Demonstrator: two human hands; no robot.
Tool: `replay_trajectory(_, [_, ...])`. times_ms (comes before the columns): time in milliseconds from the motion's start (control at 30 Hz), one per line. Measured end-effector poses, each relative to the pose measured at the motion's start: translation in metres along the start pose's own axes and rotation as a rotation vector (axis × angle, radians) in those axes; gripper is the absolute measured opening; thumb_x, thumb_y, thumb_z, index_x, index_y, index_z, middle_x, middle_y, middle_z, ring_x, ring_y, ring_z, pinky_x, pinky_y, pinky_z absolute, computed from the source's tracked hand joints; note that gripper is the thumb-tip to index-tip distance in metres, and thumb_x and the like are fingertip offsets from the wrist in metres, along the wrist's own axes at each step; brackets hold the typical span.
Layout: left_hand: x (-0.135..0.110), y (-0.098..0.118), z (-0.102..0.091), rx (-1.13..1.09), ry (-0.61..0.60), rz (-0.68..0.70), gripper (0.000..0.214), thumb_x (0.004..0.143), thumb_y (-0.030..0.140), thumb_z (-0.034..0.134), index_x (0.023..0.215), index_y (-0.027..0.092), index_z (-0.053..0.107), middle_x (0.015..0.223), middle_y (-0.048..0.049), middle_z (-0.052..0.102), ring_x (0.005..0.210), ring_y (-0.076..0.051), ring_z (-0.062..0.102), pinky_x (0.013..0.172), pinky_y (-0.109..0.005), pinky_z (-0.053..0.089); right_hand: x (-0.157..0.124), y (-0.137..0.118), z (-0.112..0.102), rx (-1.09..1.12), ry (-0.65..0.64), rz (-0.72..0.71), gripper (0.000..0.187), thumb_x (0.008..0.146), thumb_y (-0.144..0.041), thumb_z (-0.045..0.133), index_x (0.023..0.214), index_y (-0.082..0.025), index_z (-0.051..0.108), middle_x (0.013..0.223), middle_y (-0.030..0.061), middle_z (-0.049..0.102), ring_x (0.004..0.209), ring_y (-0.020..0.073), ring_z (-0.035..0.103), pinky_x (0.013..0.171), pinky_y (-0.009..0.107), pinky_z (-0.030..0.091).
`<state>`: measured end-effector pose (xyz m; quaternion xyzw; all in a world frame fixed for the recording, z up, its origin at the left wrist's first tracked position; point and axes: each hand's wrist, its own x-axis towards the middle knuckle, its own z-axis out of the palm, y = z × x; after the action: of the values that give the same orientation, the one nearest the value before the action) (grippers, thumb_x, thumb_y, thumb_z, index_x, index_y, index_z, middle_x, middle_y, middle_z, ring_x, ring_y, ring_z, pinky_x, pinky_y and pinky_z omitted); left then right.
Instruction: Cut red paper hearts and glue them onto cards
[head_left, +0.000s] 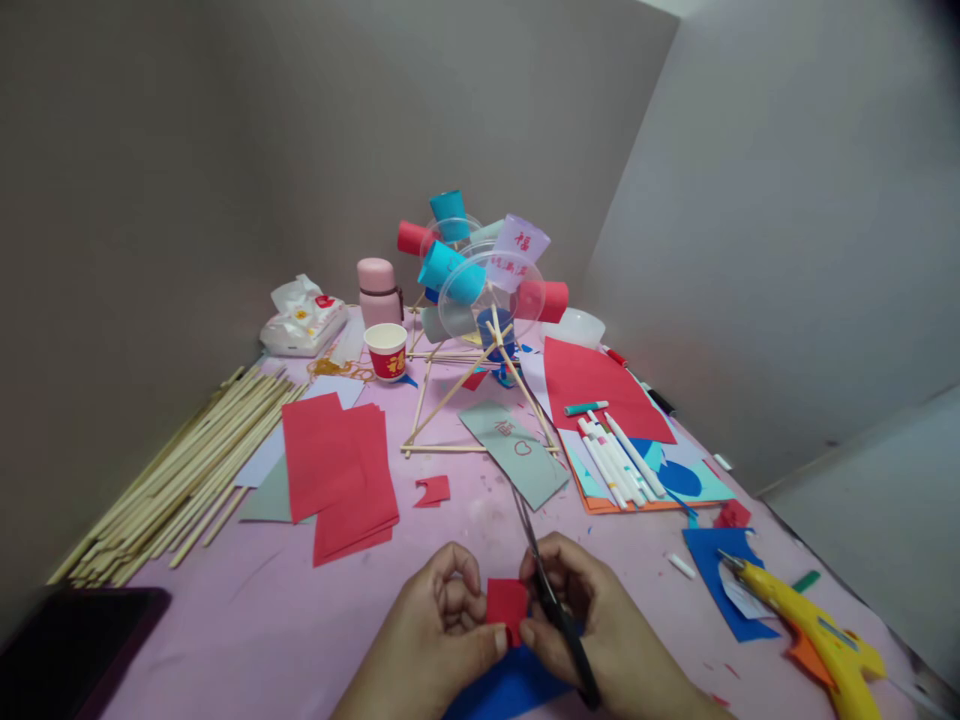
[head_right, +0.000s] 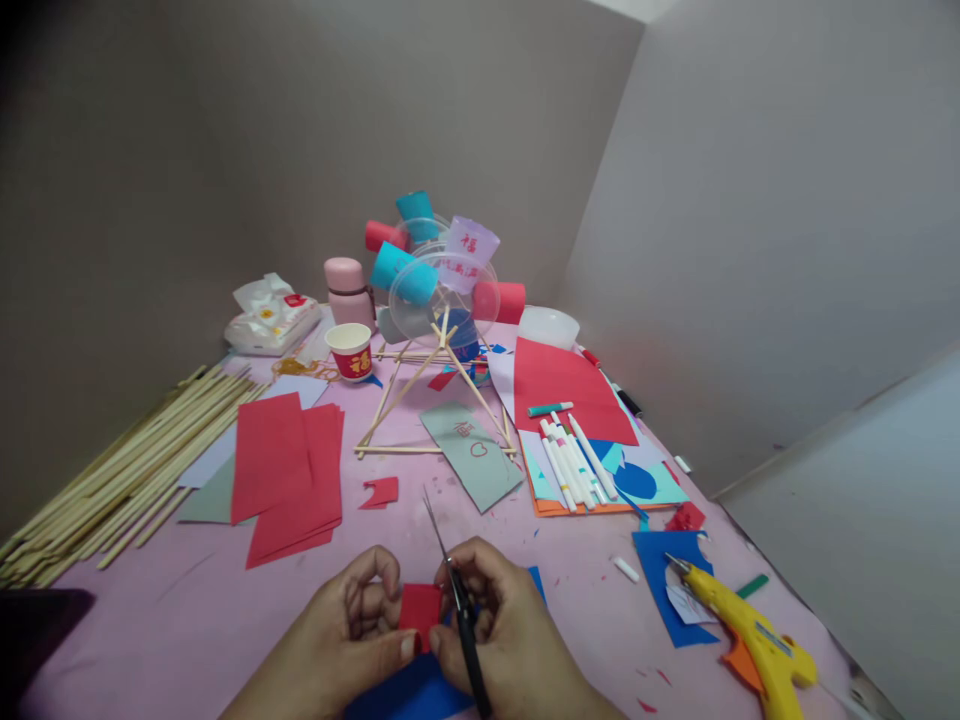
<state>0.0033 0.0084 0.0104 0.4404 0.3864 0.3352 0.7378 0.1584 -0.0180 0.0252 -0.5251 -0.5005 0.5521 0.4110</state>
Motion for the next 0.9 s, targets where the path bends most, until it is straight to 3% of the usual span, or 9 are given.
replay_trajectory(200, [0.0,0.002,0.002,0.045,0.028,-0.017,0.034,0.06,0.017,0.075,0.071,0.021,0.043,0.049,0.0125,0.048,0.045,-0.004,0.037,0.045,-0.016,0.025,0.0,0.003,0.004,0.06,0.068,0.031,0.025,0.053,-0.012,0.059,0.075,-0.02,0.049,0.057,-0.007,0.047,0.048,0.0082,0.038,0.042,0.019,0.027])
replay_trajectory(267, [0.001,0.001,0.001,0.021,0.046,0.016,0.035,0.061,0.028,0.078,0.078,0.021,0.049,0.052,0.0099,0.054,0.048,-0.006,0.044,0.049,-0.017,0.031,0.002,0.007,0.007,0.15,0.157,0.003,0.027,0.052,-0.013,0.062,0.074,-0.021,0.048,0.056,-0.0074,0.048,0.048,0.0083,0.041,0.043,0.018,0.03])
replay_trajectory(400, [0.0,-0.003,0.005,-0.026,0.227,0.107,0.039,0.063,0.051,0.072,0.086,0.021,0.063,0.076,-0.0004,0.068,0.072,-0.015,0.06,0.065,-0.024,0.044,0.006,0.014,0.009,0.272,0.314,-0.062,0.031,0.053,-0.015,0.068,0.077,-0.021,0.049,0.053,-0.0087,0.05,0.048,0.0084,0.046,0.046,0.017,0.034])
replay_trajectory(500, [-0.002,-0.007,0.012,-0.085,0.247,0.077,0.036,0.057,0.047,0.078,0.079,0.02,0.069,0.077,-0.0027,0.071,0.078,-0.018,0.063,0.071,-0.025,0.046,0.005,0.019,0.008,0.265,0.29,-0.07,0.033,0.057,-0.011,0.069,0.081,-0.021,0.049,0.058,-0.0071,0.056,0.053,0.0096,0.051,0.051,0.018,0.039])
replay_trajectory(700, [-0.002,-0.017,0.016,-0.193,0.251,-0.057,0.031,0.05,0.04,0.084,0.067,0.019,0.071,0.063,-0.0028,0.072,0.059,-0.014,0.06,0.058,-0.022,0.045,0.002,0.024,0.013,0.294,0.368,-0.124,0.033,0.06,-0.013,0.071,0.084,-0.022,0.049,0.061,-0.0068,0.059,0.054,0.0093,0.051,0.052,0.018,0.04])
replay_trajectory(900, [-0.001,-0.021,0.015,-0.197,0.283,-0.051,0.031,0.047,0.041,0.085,0.064,0.018,0.073,0.062,-0.0031,0.072,0.059,-0.014,0.061,0.059,-0.021,0.045,0.001,0.02,0.021,0.347,0.445,-0.12,0.033,0.059,-0.018,0.074,0.083,-0.021,0.052,0.058,-0.0069,0.057,0.051,0.0088,0.05,0.05,0.018,0.037])
